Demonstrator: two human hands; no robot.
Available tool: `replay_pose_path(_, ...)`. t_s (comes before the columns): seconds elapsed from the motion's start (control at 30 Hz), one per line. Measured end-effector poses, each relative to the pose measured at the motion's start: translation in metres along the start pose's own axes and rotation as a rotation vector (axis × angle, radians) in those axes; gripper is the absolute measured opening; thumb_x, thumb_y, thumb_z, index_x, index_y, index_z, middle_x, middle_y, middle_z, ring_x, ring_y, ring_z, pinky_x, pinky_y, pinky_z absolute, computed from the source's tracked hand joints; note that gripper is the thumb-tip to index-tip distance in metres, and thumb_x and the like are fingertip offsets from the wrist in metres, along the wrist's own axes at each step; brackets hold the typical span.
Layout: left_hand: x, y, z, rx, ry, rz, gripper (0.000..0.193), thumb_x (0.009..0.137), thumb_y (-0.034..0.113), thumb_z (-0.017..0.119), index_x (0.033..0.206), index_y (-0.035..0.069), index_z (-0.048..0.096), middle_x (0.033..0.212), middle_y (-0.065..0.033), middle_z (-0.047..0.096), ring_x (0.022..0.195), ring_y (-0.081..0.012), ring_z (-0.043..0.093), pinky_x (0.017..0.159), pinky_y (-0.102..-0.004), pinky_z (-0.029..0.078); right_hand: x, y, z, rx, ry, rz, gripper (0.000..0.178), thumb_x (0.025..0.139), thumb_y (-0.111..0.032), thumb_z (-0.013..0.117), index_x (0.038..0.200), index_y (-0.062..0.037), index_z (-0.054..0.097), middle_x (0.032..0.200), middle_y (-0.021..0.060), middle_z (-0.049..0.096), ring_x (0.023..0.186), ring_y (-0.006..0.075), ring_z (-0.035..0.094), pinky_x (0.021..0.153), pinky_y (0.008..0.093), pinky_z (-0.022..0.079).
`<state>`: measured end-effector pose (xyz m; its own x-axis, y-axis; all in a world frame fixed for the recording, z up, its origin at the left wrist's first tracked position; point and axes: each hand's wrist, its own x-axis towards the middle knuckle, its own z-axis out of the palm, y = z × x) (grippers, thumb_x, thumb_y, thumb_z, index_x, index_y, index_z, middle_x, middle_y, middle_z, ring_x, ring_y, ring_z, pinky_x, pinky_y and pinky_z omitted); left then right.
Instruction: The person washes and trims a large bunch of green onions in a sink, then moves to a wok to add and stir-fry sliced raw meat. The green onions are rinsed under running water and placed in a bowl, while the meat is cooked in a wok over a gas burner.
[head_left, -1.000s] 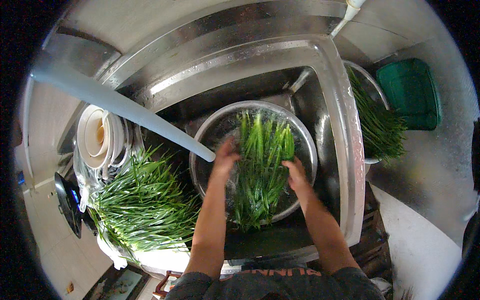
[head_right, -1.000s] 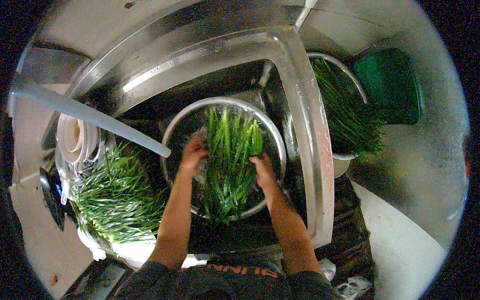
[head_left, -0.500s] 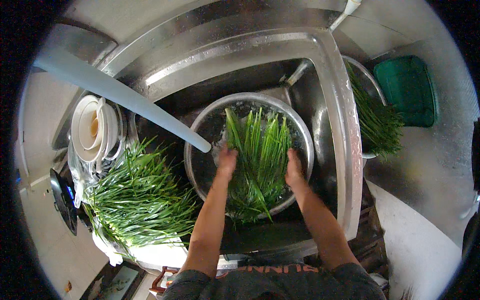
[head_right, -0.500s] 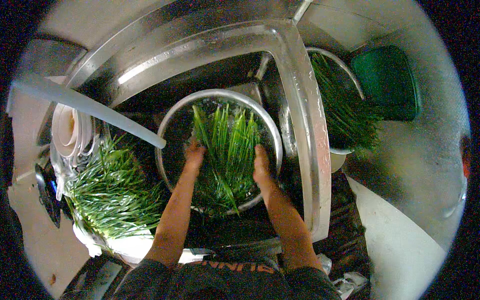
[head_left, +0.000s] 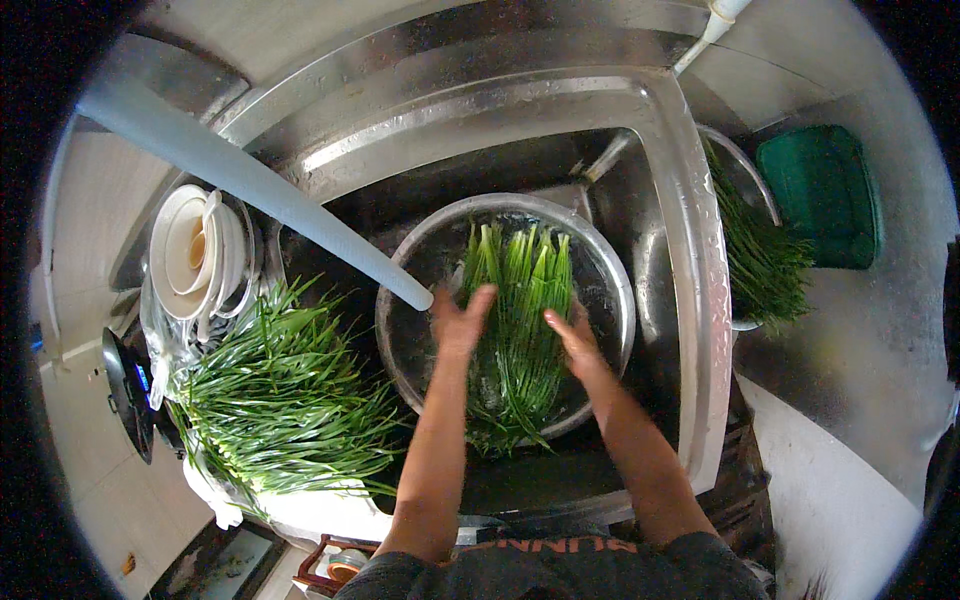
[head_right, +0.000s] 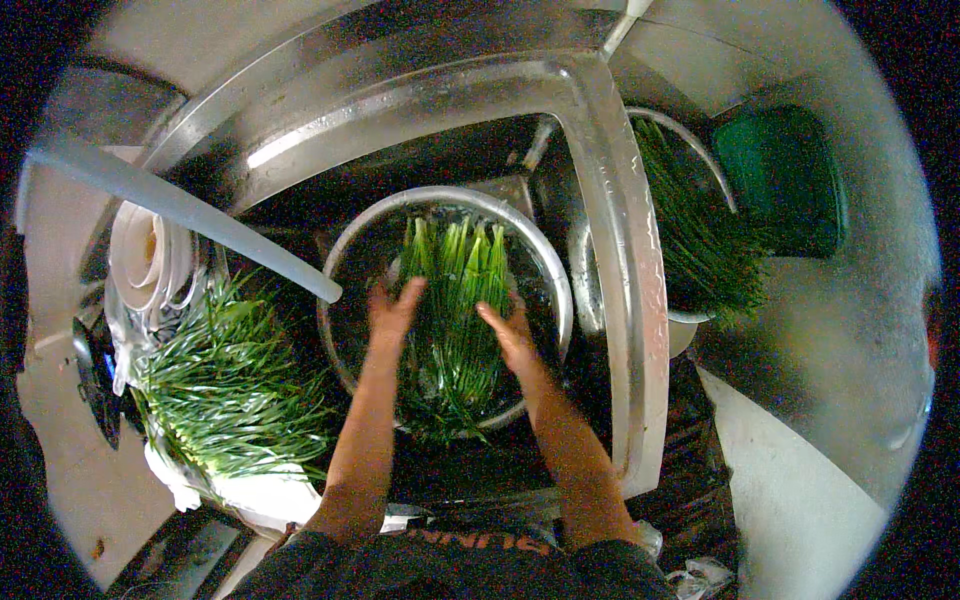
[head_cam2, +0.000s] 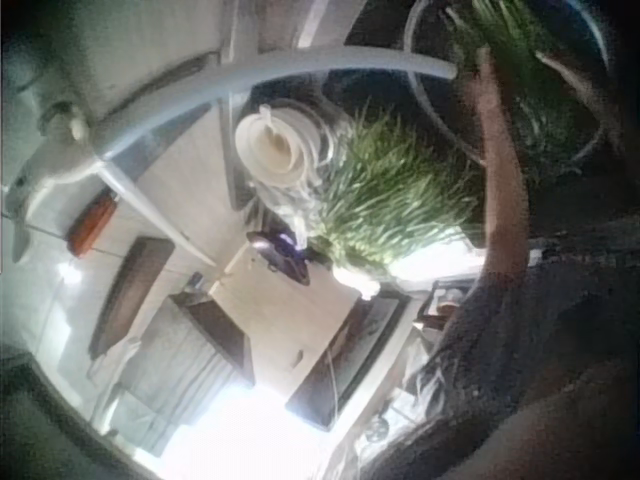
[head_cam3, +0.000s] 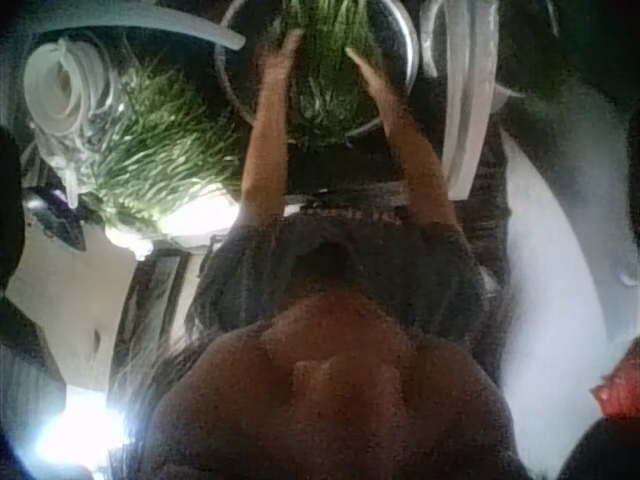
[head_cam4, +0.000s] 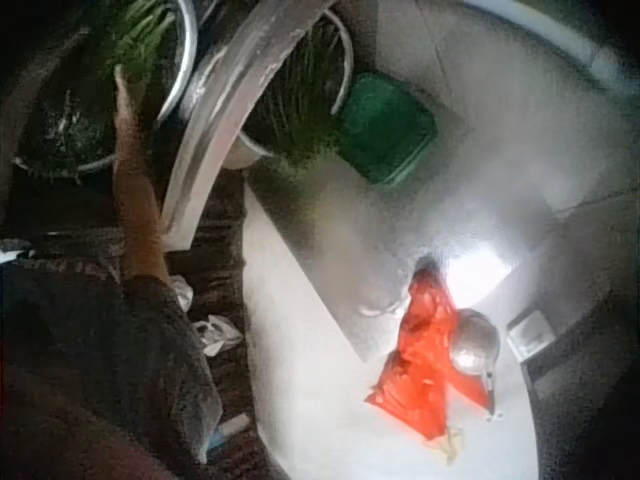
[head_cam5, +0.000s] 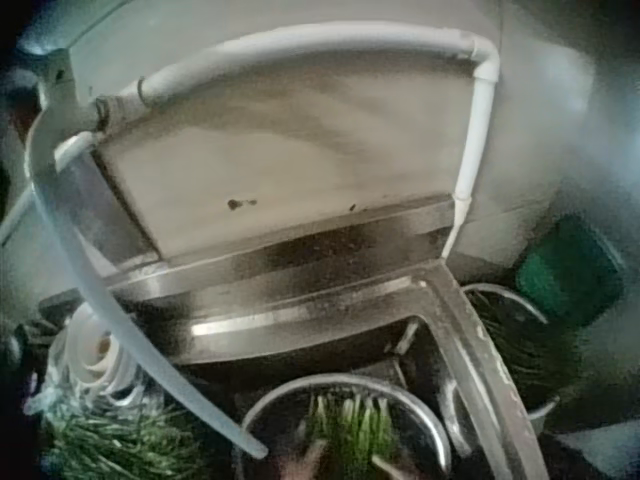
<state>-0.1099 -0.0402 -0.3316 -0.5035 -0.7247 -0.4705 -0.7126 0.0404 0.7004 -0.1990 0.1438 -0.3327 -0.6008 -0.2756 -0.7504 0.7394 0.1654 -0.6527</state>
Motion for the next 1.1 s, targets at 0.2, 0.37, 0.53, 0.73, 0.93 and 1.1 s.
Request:
replay_pose_path(0.2,0.012,-0.019,-0.012,-0.536,-0.037,-0.627,0.084,0.081,0.046,0.068,0.145,0.009,0.029,0.148,-0.0127,0.032,0.136,-0.033,0.029,0.109,-0.0456,0.027,0.006,0.003,-0.003,0.014,0.197,0.313,0.068,0.079,-0.04,0.068,0.131,-0.0021,0.046,0.138,0.0147,0.044,0.128,0.0282,0.036,0.105,0.0503,0.022)
replay_pose_path(0.37,0.013,-0.035,-0.042,-0.577,-0.369,-0.421,0.093,0.079,0.057,0.065,0.148,0.011,0.022,0.152,-0.0131,0.024,0.138,-0.0319,0.024,0.107,-0.0551,0.024,0.011,-0.003,-0.034,-0.022,-0.231,0.225,0.075,0.08,-0.045,0.066,0.139,-0.0084,0.038,0.147,0.012,0.034,0.135,0.0309,0.027,0.107,0.0512,0.019)
replay_pose_path(0.53,-0.01,0.015,-0.001,-0.553,-0.304,-0.583,0.11,0.073,0.068,0.064,0.149,0.008,0.011,0.154,-0.0163,0.016,0.14,-0.0342,0.018,0.107,-0.0559,0.022,0.016,0.001,0.017,0.062,-0.021,0.148,0.085,0.081,-0.059,0.059,0.144,-0.009,0.031,0.143,0.01,0.039,0.13,0.0271,0.035,0.107,0.0418,0.025)
replay_pose_path(0.73,-0.055,0.066,-0.013,-1.122,-0.454,-0.426,0.051,0.096,0.045,0.047,0.128,0.006,0.051,0.122,-0.0088,0.059,0.108,-0.0227,0.058,0.094,-0.0403,0.046,-0.045,-0.039,0.025,0.541,-0.272,0.091,0.065,0.093,-0.054,0.046,0.14,-0.0093,0.038,0.14,0.0078,0.043,0.128,0.0244,0.04,0.106,0.043,0.032)
replay_pose_path(0.93,-0.111,0.12,-0.054,-1.179,-0.537,-0.376,0.054,0.094,0.046,0.05,0.13,0.005,0.05,0.126,-0.0086,0.057,0.111,-0.0238,0.056,0.096,-0.0406,0.044,-0.133,-0.09,0.018,0.358,-0.498,-0.344,0.058,0.096,-0.04,0.048,0.139,-0.0042,0.035,0.133,0.0069,0.049,0.119,0.0209,0.049,0.104,0.0381,0.035)
replay_pose_path(1.1,-0.141,0.148,-0.088,-1.35,-0.66,-0.31,0.06,0.093,0.051,0.047,0.132,0.004,0.047,0.128,-0.0112,0.056,0.114,-0.0268,0.055,0.098,-0.0416,0.043,-0.177,-0.113,0.035,0.393,-0.289,-0.426,0.044,0.093,-0.021,0.056,0.132,-0.0035,0.045,0.126,0.0072,0.054,0.116,0.0191,0.051,0.1,0.0356,0.038)
